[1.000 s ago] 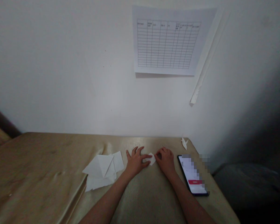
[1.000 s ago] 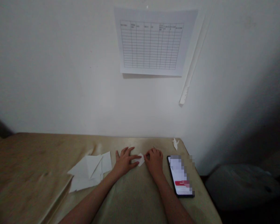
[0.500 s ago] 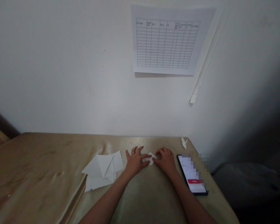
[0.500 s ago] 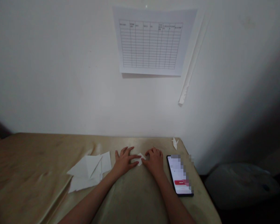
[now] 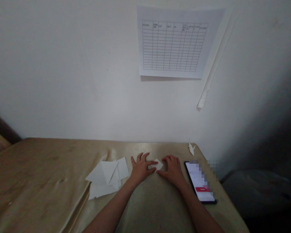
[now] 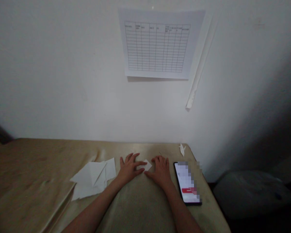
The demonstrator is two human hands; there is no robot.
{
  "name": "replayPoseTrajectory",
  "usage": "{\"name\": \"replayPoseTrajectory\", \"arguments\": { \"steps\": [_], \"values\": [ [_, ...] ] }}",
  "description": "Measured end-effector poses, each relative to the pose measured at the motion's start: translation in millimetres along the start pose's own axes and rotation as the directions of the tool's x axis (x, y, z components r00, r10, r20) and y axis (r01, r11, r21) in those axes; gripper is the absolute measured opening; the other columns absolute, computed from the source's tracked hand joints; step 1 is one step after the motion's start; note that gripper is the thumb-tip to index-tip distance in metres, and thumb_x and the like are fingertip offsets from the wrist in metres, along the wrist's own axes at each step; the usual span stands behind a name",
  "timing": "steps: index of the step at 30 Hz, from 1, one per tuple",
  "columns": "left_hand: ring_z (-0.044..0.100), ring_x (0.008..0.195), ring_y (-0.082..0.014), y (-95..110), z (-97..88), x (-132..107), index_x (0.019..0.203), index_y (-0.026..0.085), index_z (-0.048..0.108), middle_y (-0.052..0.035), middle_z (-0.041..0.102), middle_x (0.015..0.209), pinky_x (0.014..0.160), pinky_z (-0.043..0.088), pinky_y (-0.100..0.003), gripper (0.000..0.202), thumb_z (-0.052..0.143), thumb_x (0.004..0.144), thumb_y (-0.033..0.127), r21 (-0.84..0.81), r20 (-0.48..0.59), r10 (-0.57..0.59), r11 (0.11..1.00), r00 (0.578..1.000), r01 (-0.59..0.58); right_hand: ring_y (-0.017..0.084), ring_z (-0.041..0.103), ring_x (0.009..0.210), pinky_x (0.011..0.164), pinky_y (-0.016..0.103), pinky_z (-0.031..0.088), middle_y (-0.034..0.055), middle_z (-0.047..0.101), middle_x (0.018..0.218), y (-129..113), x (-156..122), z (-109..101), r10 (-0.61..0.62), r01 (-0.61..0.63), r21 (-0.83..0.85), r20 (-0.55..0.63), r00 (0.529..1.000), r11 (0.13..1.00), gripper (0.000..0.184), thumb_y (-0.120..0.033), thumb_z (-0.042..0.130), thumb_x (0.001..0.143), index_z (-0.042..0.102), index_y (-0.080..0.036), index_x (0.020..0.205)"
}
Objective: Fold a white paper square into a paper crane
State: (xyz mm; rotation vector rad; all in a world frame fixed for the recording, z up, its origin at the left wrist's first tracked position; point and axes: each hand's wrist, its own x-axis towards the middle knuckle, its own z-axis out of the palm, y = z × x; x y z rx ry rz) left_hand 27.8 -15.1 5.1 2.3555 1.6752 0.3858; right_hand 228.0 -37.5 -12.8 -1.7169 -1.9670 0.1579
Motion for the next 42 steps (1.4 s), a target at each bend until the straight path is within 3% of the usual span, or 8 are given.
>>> {"name": "replayPoseTrajectory", "arguments": {
  "steps": [7,15,24,31,42],
  "values": [
    [0.023,0.146,-0.0384,-1.7,1.7,-0.1,0.116,0.058,0.064,0.0037,0.042,0.153,0.108,-0.001,-0.079,0.035,0.068,0.082,0.055,0.005,-0.014,0.009,1.000,1.000,-0.009,0.027,0.051,0.119,0.111,0.046,0.026,0.0069,0.060,0.118,4.5,0.2,2.4,-0.003,0.003,0.052,0.001,1.000,0.999,0.042,-0.047,0.074,0.074,0.064,-0.026,0.109],
    [0.023,0.147,-0.0377,-0.9,0.4,0.5,0.116,0.058,0.064,0.0033,0.042,0.153,0.109,-0.001,-0.078,0.034,0.068,0.082,0.055,-0.006,0.000,0.002,1.000,1.000,-0.002,0.024,0.053,0.112,0.107,0.042,0.030,0.0053,0.061,0.111,1.3,2.4,5.4,-0.019,0.019,-0.008,-0.059,0.998,1.000,0.030,-0.041,0.072,0.078,0.066,-0.026,0.104],
    [0.023,0.146,-0.0386,1.8,-2.7,0.0,0.115,0.057,0.066,0.0038,0.042,0.153,0.109,-0.001,-0.078,0.033,0.068,0.082,0.052,-0.018,0.006,-0.006,1.000,1.000,0.006,0.023,0.053,0.106,0.099,0.038,0.033,0.0037,0.063,0.102,-6.6,13.2,5.4,0.066,-0.073,-0.064,-0.109,0.992,0.995,0.011,-0.034,0.065,0.086,0.069,-0.026,0.090],
    [0.022,0.147,-0.0376,3.2,-3.0,-0.4,0.116,0.057,0.065,0.0041,0.041,0.154,0.111,-0.002,-0.076,0.036,0.071,0.081,0.050,-0.004,0.011,-0.018,1.000,1.000,0.018,0.023,0.053,0.105,0.098,0.039,0.033,0.0053,0.064,0.105,-7.0,15.9,7.5,0.074,-0.086,-0.107,-0.111,0.991,0.991,0.012,-0.034,0.061,0.089,0.069,-0.025,0.091],
    [0.025,0.145,-0.0388,-0.1,4.1,-1.0,0.124,0.052,0.062,-0.0029,0.041,0.154,0.110,-0.001,-0.076,0.045,0.070,0.079,0.055,0.019,-0.070,-0.038,0.999,0.997,0.040,0.025,0.051,0.112,0.108,0.045,0.029,0.0062,0.061,0.112,-0.9,3.0,6.2,-0.054,0.054,0.001,-0.036,0.998,0.999,0.024,-0.034,0.066,0.084,0.069,-0.030,0.108]
  ]
}}
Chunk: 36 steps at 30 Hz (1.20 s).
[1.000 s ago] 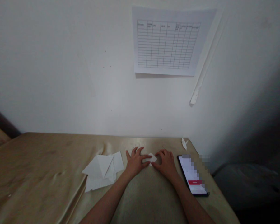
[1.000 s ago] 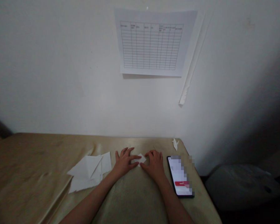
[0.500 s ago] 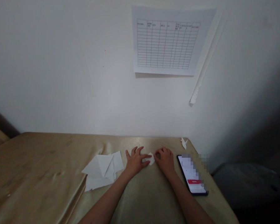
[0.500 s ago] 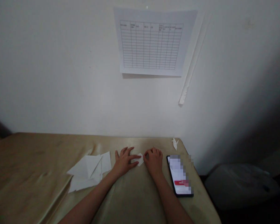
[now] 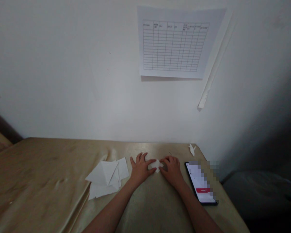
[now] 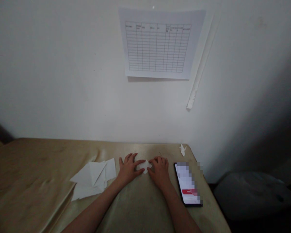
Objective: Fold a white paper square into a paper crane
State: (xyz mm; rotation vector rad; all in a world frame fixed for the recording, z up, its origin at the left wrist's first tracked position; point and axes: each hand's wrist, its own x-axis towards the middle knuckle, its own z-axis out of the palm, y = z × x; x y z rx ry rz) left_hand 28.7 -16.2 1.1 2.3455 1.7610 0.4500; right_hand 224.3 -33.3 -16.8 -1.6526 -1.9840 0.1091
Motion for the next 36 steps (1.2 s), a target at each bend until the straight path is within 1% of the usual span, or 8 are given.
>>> {"name": "replayPoseTrajectory", "arguments": {
  "steps": [4,11,14,18,22,28,33,36],
  "values": [
    [0.025,0.145,-0.0390,-1.2,1.7,0.7,0.126,0.051,0.061,-0.0052,0.040,0.154,0.109,0.002,-0.077,0.049,0.071,0.078,0.057,0.002,-0.004,-0.008,1.000,1.000,0.008,0.026,0.051,0.115,0.110,0.047,0.026,0.0062,0.061,0.114,-2.7,-4.7,-6.4,-0.009,0.009,-0.002,0.033,0.999,1.000,0.027,-0.035,0.068,0.083,0.070,-0.034,0.110],
    [0.026,0.145,-0.0357,-0.6,-5.4,0.7,0.115,0.045,0.069,-0.0003,0.041,0.154,0.113,0.004,-0.073,0.038,0.073,0.077,0.048,-0.054,0.001,-0.002,0.999,1.000,0.002,0.029,0.047,0.120,0.114,0.053,0.018,0.0048,0.062,0.118,-7.5,-6.1,-15.0,-0.025,0.025,0.003,0.059,0.998,1.000,0.036,-0.047,0.075,0.076,0.072,-0.039,0.111],
    [0.026,0.144,-0.0354,-0.5,-8.6,0.3,0.114,0.044,0.070,0.0016,0.042,0.154,0.113,0.004,-0.073,0.037,0.073,0.078,0.043,-0.087,0.014,0.007,0.996,1.000,-0.005,0.029,0.046,0.122,0.115,0.055,0.015,0.0040,0.061,0.120,-8.2,-6.5,-16.7,-0.016,0.017,-0.013,0.078,0.997,1.000,0.037,-0.048,0.074,0.077,0.071,-0.040,0.113],
    [0.027,0.144,-0.0351,-2.3,-10.1,0.1,0.115,0.045,0.070,0.0022,0.044,0.152,0.113,0.004,-0.074,0.040,0.074,0.076,0.037,-0.125,0.035,0.027,0.992,0.999,-0.022,0.028,0.044,0.126,0.116,0.056,0.012,0.0033,0.060,0.128,-7.5,-6.5,-17.7,-0.017,0.019,-0.008,0.128,0.992,1.000,0.039,-0.044,0.070,0.081,0.067,-0.040,0.120],
    [0.028,0.144,-0.0341,-4.7,-8.4,1.5,0.110,0.044,0.072,0.0019,0.047,0.151,0.112,0.006,-0.074,0.034,0.073,0.078,0.033,-0.144,0.026,0.029,0.989,0.999,-0.025,0.027,0.042,0.130,0.118,0.058,0.006,0.0002,0.060,0.133,-5.7,-6.3,-17.8,-0.046,0.043,0.024,0.164,0.985,0.999,0.036,-0.034,0.062,0.087,0.065,-0.039,0.123],
    [0.032,0.141,-0.0327,-6.6,-6.4,3.1,0.100,0.040,0.075,0.0006,0.052,0.146,0.113,0.008,-0.072,0.021,0.076,0.079,0.036,-0.138,-0.034,0.029,0.990,0.999,-0.034,0.026,0.041,0.132,0.117,0.063,0.001,-0.0013,0.061,0.135,-2.9,-5.2,-15.0,-0.054,0.044,0.063,0.181,0.982,0.997,0.037,-0.024,0.054,0.089,0.066,-0.039,0.122],
    [0.032,0.141,-0.0329,-8.7,-7.8,3.6,0.099,0.041,0.075,0.0003,0.052,0.146,0.113,0.007,-0.072,0.021,0.077,0.078,0.041,-0.150,-0.047,0.070,0.986,0.996,-0.077,0.026,0.043,0.131,0.116,0.065,0.000,-0.0015,0.063,0.134,0.6,-3.9,-11.4,-0.056,0.039,0.100,0.174,0.983,0.994,0.040,-0.018,0.050,0.089,0.067,-0.038,0.119],
    [0.031,0.141,-0.0333,-9.9,-9.3,4.3,0.099,0.041,0.075,0.0007,0.052,0.146,0.113,0.005,-0.073,0.024,0.080,0.076,0.039,-0.143,-0.032,0.092,0.985,0.995,-0.095,0.025,0.043,0.132,0.116,0.065,-0.001,-0.0015,0.064,0.133,2.4,-3.4,-9.9,-0.058,0.035,0.125,0.184,0.981,0.992,0.043,-0.015,0.048,0.088,0.067,-0.037,0.119]
  ]
}}
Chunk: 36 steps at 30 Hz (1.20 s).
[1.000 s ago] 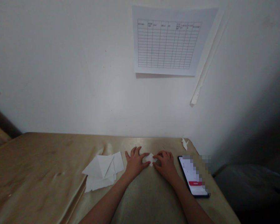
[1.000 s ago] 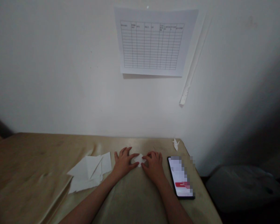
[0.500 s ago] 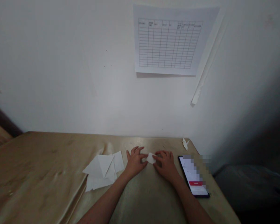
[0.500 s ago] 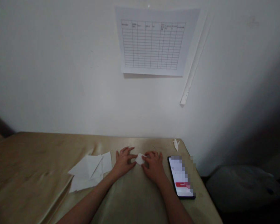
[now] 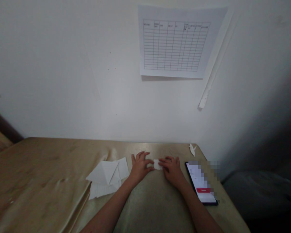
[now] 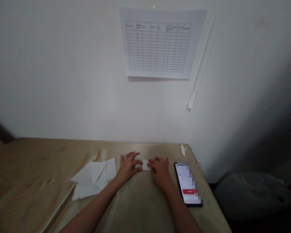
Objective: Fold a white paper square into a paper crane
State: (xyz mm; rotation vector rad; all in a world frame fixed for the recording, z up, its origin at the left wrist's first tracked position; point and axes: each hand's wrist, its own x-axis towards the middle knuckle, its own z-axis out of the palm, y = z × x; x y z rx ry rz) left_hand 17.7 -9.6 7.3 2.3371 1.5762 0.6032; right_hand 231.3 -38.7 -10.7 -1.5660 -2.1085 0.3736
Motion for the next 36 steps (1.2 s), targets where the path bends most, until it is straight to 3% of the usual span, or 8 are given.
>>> {"name": "replayPoseTrajectory", "arguments": {
  "steps": [6,17,24,36],
  "values": [
    [0.032,0.140,-0.0331,-2.7,2.6,1.2,0.098,0.042,0.076,0.0022,0.055,0.143,0.112,0.002,-0.073,0.022,0.078,0.078,0.033,-0.005,0.001,0.015,1.000,1.000,-0.015,0.024,0.044,0.133,0.116,0.065,0.003,-0.0010,0.064,0.133,0.0,0.3,-1.3,0.008,-0.009,0.062,0.020,1.000,0.998,0.045,-0.011,0.045,0.086,0.069,-0.036,0.116],
    [0.033,0.140,-0.0332,-3.0,5.8,1.0,0.092,0.043,0.077,0.0030,0.057,0.140,0.112,0.003,-0.073,0.016,0.079,0.077,0.039,-0.032,0.004,0.024,0.999,1.000,-0.023,0.026,0.042,0.136,0.116,0.065,0.002,-0.0002,0.063,0.134,-0.2,0.6,-4.1,0.020,-0.026,0.106,0.052,0.998,0.994,0.038,-0.018,0.058,0.082,0.069,-0.035,0.114],
    [0.034,0.139,-0.0325,0.5,8.5,0.0,0.091,0.040,0.077,0.0021,0.057,0.140,0.112,0.004,-0.073,0.009,0.074,0.082,0.039,-0.039,-0.012,0.024,0.999,1.000,-0.024,0.027,0.041,0.136,0.117,0.062,0.000,0.0000,0.064,0.133,-0.4,1.0,-3.6,0.023,-0.031,0.132,0.056,0.998,0.991,0.026,-0.033,0.067,0.083,0.071,-0.034,0.109],
    [0.034,0.139,-0.0307,9.0,6.8,-3.3,0.092,0.034,0.075,0.0003,0.057,0.139,0.113,0.004,-0.071,0.010,0.068,0.085,0.035,-0.033,-0.017,-0.003,0.999,1.000,0.003,0.025,0.046,0.130,0.117,0.060,0.002,0.0004,0.068,0.126,-1.0,6.6,1.1,0.075,-0.075,0.160,0.007,0.997,0.984,0.016,-0.036,0.059,0.091,0.074,-0.031,0.095]
  ]
}}
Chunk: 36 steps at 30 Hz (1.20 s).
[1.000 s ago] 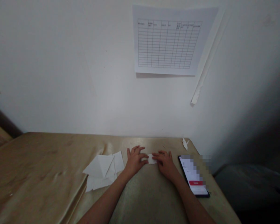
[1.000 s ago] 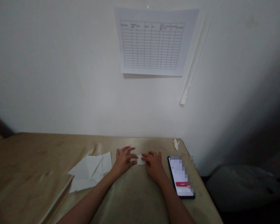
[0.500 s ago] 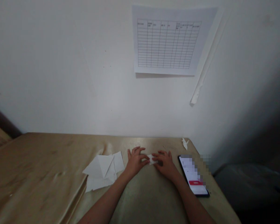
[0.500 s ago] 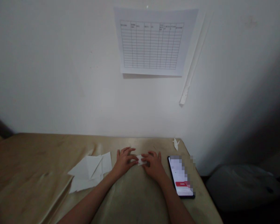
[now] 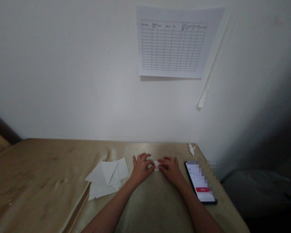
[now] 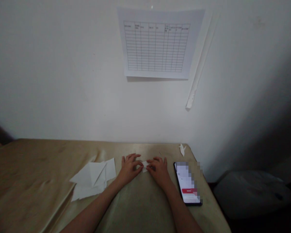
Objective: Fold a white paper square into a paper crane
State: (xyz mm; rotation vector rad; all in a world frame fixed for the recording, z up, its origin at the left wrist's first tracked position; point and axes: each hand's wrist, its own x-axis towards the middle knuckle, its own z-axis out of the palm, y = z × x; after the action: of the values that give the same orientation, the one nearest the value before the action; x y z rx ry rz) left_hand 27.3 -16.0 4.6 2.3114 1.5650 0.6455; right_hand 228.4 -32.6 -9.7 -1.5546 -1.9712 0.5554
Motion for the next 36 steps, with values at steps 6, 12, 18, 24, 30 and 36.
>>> {"name": "replayPoseTrajectory", "arguments": {
  "steps": [6,12,18,24,30,36],
  "values": [
    [0.035,0.138,-0.0315,0.8,-0.2,1.2,0.089,0.036,0.077,0.0007,0.056,0.140,0.114,0.007,-0.070,0.010,0.074,0.080,0.034,0.009,-0.004,-0.021,1.000,1.000,0.021,0.024,0.049,0.126,0.116,0.058,0.004,0.0012,0.070,0.122,4.1,4.2,4.9,0.005,-0.005,0.006,-0.035,0.999,1.000,0.015,-0.033,0.059,0.090,0.073,-0.029,0.091],
    [0.036,0.137,-0.0309,0.7,3.6,4.1,0.086,0.034,0.077,-0.0002,0.054,0.142,0.112,0.009,-0.072,0.008,0.074,0.080,0.030,0.012,-0.012,-0.059,0.998,0.998,0.059,0.023,0.050,0.123,0.115,0.055,0.007,0.0026,0.070,0.119,4.7,4.3,6.6,0.004,-0.005,-0.008,-0.074,0.997,1.000,0.015,-0.034,0.059,0.090,0.072,-0.027,0.087],
    [0.035,0.137,-0.0313,-2.2,4.5,3.1,0.084,0.035,0.077,0.0011,0.053,0.142,0.113,0.008,-0.071,0.007,0.076,0.078,0.032,-0.012,-0.025,-0.069,0.998,0.997,0.069,0.024,0.052,0.121,0.114,0.054,0.011,0.0045,0.067,0.120,4.5,2.9,9.5,0.001,-0.016,-0.121,-0.129,0.992,0.992,0.015,-0.034,0.059,0.090,0.068,-0.023,0.084],
    [0.034,0.137,-0.0322,-2.8,2.7,3.4,0.082,0.036,0.078,0.0015,0.051,0.144,0.112,0.008,-0.072,0.007,0.077,0.077,0.033,-0.019,-0.008,-0.083,0.996,0.997,0.083,0.025,0.050,0.120,0.113,0.056,0.013,0.0057,0.065,0.120,0.5,0.9,7.9,-0.007,-0.016,-0.193,-0.118,0.993,0.981,0.017,-0.036,0.055,0.093,0.068,-0.026,0.094],
    [0.034,0.138,-0.0331,-0.5,-2.0,2.8,0.080,0.036,0.078,0.0019,0.051,0.145,0.111,0.009,-0.073,0.005,0.077,0.076,0.033,-0.012,0.007,-0.102,0.995,0.995,0.103,0.025,0.050,0.118,0.113,0.055,0.014,0.0039,0.065,0.116,-1.1,0.2,6.5,-0.019,-0.005,-0.203,-0.119,0.993,0.979,0.017,-0.037,0.057,0.093,0.070,-0.028,0.092],
    [0.037,0.137,-0.0322,-1.4,1.5,3.9,0.105,0.040,0.074,-0.0020,0.051,0.145,0.114,0.012,-0.070,0.031,0.078,0.074,0.039,-0.011,-0.038,-0.098,0.995,0.994,0.098,0.024,0.050,0.116,0.111,0.054,0.017,0.0036,0.064,0.115,-3.9,2.2,8.0,-0.002,-0.032,-0.224,-0.150,0.989,0.974,0.017,-0.038,0.057,0.093,0.069,-0.027,0.091]
  ]
}}
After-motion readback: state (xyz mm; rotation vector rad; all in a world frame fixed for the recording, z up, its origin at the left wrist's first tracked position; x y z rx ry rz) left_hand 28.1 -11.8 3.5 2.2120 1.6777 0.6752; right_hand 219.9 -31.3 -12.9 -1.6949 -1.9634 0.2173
